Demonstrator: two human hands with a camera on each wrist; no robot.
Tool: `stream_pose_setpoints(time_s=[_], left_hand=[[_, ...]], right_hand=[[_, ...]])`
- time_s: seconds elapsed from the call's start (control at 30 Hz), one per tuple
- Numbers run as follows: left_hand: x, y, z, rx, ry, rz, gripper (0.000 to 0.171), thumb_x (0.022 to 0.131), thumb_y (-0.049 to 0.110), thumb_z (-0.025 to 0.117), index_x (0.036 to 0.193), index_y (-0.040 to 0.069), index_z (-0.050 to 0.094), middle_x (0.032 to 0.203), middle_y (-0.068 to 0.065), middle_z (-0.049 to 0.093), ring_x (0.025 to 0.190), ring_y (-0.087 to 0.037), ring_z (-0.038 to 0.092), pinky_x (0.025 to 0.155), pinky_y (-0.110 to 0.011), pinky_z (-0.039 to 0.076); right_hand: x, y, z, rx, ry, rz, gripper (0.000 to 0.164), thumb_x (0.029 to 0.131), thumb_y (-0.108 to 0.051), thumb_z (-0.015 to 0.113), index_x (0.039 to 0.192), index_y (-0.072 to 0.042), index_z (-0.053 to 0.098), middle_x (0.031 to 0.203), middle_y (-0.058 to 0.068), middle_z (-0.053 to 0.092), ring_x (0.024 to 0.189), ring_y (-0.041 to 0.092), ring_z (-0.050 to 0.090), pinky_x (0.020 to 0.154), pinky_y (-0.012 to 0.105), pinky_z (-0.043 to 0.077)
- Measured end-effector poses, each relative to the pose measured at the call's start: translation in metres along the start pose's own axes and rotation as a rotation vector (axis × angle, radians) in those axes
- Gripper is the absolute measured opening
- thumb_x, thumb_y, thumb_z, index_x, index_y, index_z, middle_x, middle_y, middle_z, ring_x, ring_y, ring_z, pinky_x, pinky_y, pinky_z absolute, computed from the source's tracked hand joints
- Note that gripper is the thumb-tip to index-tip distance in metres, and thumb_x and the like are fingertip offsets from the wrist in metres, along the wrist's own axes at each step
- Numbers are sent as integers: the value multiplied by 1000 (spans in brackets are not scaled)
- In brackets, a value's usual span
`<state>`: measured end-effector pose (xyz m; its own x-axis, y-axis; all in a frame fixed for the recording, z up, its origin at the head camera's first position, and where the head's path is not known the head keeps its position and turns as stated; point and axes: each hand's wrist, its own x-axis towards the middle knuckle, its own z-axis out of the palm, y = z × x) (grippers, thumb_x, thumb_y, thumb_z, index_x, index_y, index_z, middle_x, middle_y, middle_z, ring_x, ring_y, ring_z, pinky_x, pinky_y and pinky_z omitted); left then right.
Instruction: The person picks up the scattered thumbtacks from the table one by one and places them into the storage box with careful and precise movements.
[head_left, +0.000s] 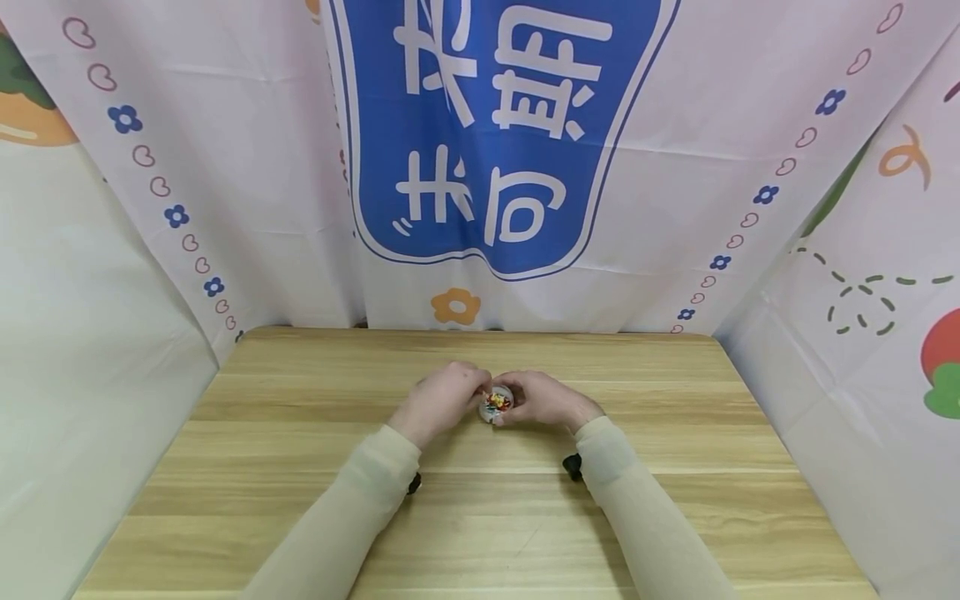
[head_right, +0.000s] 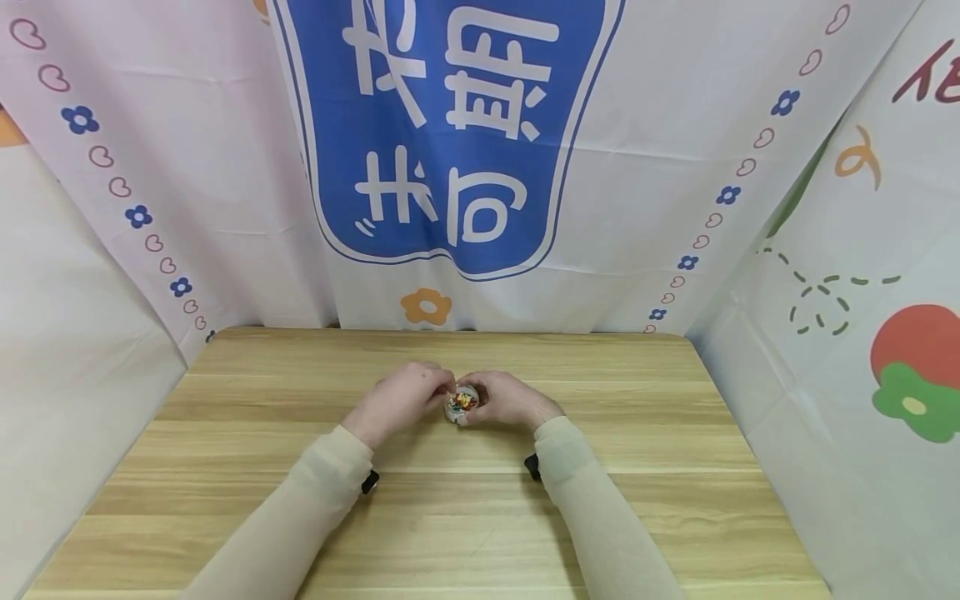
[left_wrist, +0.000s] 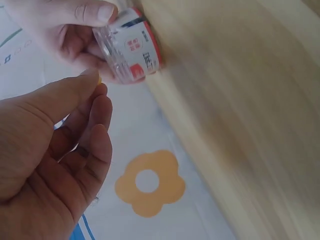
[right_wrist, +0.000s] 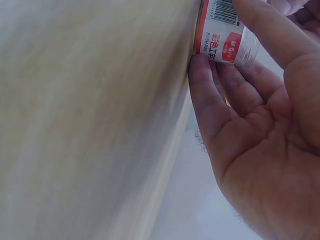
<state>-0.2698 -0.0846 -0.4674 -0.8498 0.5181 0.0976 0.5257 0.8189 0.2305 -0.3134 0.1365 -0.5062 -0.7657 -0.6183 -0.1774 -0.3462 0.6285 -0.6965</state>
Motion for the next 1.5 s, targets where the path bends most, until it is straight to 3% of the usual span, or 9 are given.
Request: stream_pose_setpoints(time_s=[0.17,0.4,0.6,0.77,1.0,1.1,1.33,1.5], left_hand=[[2,2,4,17,13,29,19,99,18,74,119,19,74,109,4,77,97,-11,73,84,-26,62],[-6,-4,0,-11,-10,62,17,99,19,74,116,17,74,108,3,74,96,-12,71,85,-29,62],[-24,-13,-10,-24,-45,96,16,99,14,73,115,17,76,105,3,73,95,-10,69,86,-30,61],[-38,-19,-17,42,-79,144,13,97,10,75,109,16,76,97,3,73,87,-9,65,79,-26,59],[-57,-24,-19,148,-166,149,10,95,13,78,104,17,75,97,2,75,86,-12,69,77,-27,61],[-65,-27,-21,171,-202,167,6,94,14,78,98,17,74,91,3,74,79,-9,66,70,-25,58],[-90,-33,-32,119,-243,174,21,91,8,75,79,20,64,72,12,58,63,-2,46,56,-19,43],[-107,-36,-43,88,-321,120,25,80,10,83,74,21,61,70,15,53,63,-3,46,56,-22,42]], right_hand=[[0,-2,-1,-36,2,-7,53,88,-35,87,136,-26,66,119,-6,73,98,13,63,90,35,54],[0,-2,-1,-15,3,-1,60,87,-34,88,141,-25,64,133,-4,71,115,11,66,105,38,56],[-2,-2,-2,32,0,-12,61,87,-28,88,142,-20,64,132,-2,71,117,14,67,108,39,56],[-3,-3,-2,47,-1,-9,60,87,-25,88,142,-20,64,129,-2,72,113,12,67,105,38,57],[-2,-2,-2,46,-4,8,60,87,-26,88,141,-23,64,127,-4,72,110,12,66,103,36,57],[-2,-2,-1,42,-5,15,59,87,-27,88,141,-24,64,126,-5,71,110,12,66,103,36,57],[-2,-2,-1,32,-7,12,60,88,-27,88,143,-23,63,127,-4,71,110,12,65,102,36,56],[-1,-2,0,30,-6,17,62,87,-27,89,143,-23,63,128,-3,71,111,12,66,103,37,56]])
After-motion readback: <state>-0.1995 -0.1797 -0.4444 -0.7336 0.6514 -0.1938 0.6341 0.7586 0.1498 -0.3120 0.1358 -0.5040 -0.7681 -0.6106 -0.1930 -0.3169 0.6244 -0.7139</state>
